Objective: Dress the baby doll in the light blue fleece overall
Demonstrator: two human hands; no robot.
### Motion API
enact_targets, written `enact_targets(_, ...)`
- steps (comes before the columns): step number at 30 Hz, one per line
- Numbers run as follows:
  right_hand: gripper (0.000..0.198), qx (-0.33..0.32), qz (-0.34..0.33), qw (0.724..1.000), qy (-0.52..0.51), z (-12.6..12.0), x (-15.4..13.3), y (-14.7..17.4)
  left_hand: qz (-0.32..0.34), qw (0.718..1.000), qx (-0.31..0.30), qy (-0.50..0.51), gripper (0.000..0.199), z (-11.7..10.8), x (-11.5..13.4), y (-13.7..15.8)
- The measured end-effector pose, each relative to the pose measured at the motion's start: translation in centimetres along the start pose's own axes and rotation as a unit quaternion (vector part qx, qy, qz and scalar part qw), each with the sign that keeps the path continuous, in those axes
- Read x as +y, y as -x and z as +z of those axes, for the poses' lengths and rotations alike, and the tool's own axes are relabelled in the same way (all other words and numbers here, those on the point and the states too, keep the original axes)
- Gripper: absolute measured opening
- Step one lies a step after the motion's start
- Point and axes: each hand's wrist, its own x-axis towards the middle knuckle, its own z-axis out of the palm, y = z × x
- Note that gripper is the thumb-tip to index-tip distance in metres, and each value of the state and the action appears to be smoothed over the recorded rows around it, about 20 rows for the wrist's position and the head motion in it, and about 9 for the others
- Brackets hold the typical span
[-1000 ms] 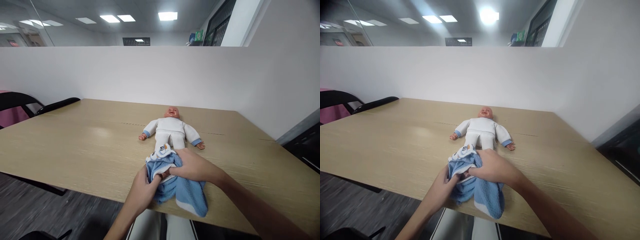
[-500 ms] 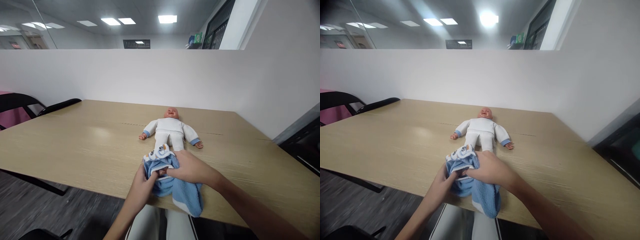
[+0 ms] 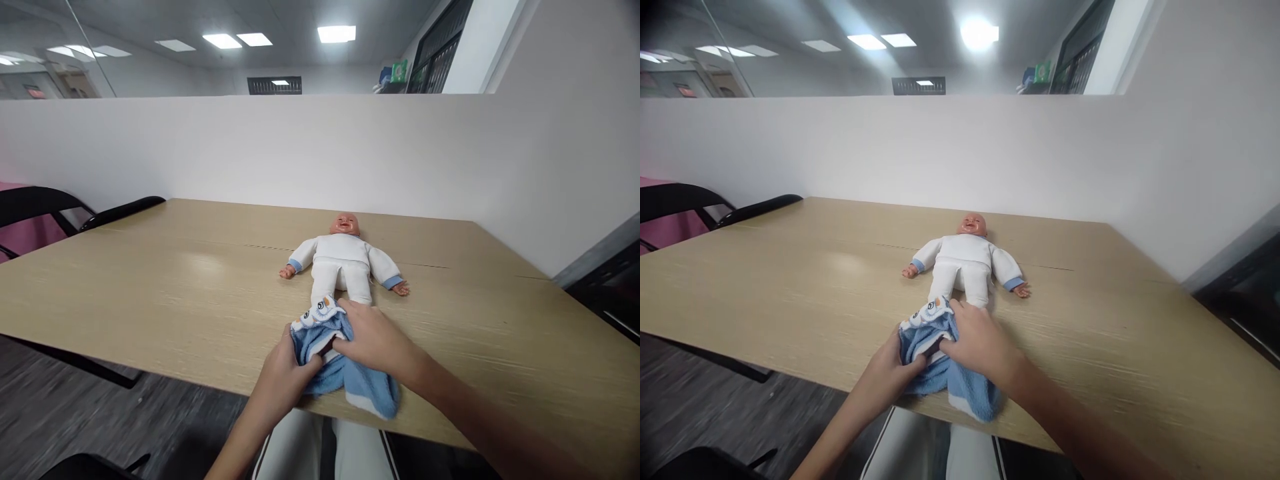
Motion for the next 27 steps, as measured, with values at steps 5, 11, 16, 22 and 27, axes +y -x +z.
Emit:
enact_targets(5,0.036,-0.018,0.009,0.999,0.049,0.6,-0.3,0.3,0.038,0.999,0.002,-0.009,0.031,0.4,-0.5,-0.3)
enact_targets(11,0.049,-0.024,-0.009,0.999,-0.046,1.1,0.4,0.5,0.059,0.998,0.025,0.023,0.043,1.1,-1.3,-0.1)
enact_targets(16,0.043,-0.002,-0.026,0.990,-0.139,0.9,1.2,0.8,0.066,0.992,0.013,0.108,0.049,1.2,-2.2,0.0)
enact_targets(22,0.031,0.003,-0.029,0.981,-0.191,1.0,1.4,0.6,0.096,0.982,0.050,0.156,0.049,1.1,-2.8,-0.5)
enact_targets(27,0.024,0.023,-0.091,0.976,-0.197,0.6,2.1,-0.9,0.134,0.981,0.070,0.122,0.041,0.9,-3.1,-2.5)
